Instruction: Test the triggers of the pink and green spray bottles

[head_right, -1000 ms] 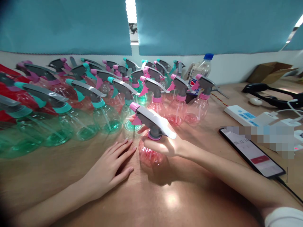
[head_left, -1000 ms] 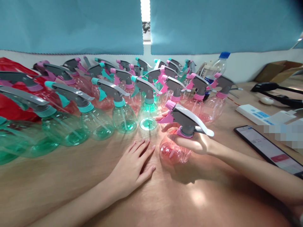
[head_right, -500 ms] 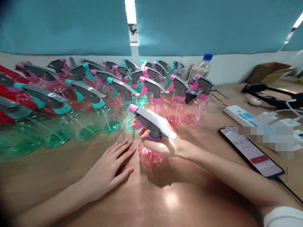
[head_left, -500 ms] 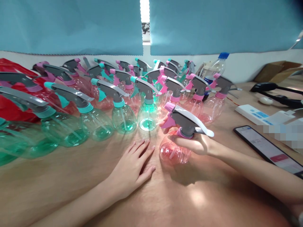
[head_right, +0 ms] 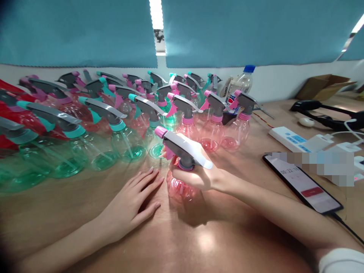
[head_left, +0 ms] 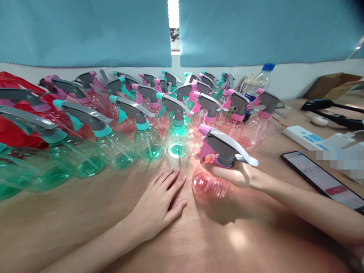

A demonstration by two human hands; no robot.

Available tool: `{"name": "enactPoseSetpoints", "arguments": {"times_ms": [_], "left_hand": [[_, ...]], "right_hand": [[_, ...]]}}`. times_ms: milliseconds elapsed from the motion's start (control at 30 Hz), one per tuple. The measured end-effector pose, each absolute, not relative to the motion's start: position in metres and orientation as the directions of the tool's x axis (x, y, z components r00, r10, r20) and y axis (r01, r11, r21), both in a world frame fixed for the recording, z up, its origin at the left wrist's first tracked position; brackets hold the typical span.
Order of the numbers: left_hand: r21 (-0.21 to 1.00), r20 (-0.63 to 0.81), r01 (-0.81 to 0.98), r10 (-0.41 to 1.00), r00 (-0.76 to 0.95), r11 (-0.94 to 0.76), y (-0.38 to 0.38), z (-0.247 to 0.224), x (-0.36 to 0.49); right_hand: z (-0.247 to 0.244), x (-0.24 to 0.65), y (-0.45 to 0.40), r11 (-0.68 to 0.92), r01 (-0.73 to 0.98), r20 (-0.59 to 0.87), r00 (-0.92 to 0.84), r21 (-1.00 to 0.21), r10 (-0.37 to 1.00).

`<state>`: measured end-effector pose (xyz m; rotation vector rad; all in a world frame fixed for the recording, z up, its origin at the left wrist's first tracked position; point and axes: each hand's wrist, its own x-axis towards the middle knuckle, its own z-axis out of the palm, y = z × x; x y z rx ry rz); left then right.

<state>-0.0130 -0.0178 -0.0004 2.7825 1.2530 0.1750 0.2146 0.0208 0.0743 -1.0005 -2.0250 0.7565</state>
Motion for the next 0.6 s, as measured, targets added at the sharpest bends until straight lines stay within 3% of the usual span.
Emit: {"name": "enactPoseSetpoints", "arguments": {"times_ms": [600], "left_hand": [[0.128, 0.075, 0.742, 0.752, 0.654, -0.658, -0.0181, 0.0007, -0.0122]], "right_hand": [[0.0813, 0.2083, 0.0203, 0.534, 0.281, 0.371, -0.47, -0.797, 0.801]]}}
